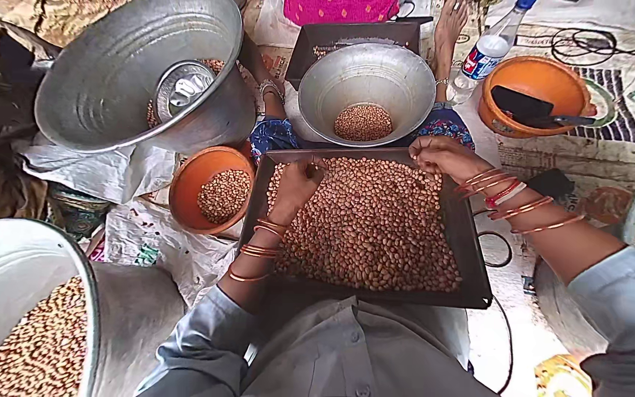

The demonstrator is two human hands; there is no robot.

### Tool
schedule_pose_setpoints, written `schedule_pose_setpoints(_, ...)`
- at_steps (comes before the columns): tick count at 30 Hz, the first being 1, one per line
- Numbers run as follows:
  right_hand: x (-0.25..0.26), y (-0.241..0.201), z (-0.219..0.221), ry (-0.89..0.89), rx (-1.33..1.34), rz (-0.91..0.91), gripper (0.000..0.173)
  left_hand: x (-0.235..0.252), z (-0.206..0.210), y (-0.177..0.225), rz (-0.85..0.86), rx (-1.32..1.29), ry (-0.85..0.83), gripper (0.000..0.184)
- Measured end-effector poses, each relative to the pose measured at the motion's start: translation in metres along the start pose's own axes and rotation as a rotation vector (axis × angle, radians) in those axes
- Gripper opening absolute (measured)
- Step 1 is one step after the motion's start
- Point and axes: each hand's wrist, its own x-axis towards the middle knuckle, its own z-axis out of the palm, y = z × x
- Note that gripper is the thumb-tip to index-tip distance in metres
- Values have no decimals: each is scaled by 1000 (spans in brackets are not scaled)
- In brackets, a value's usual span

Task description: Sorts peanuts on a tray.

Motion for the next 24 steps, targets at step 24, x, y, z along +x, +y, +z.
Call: schedule_pose_setpoints(24, 0, 27, 24, 4, -1039, -109, 10, -65, -43, 3, -96, -436, -38, 17)
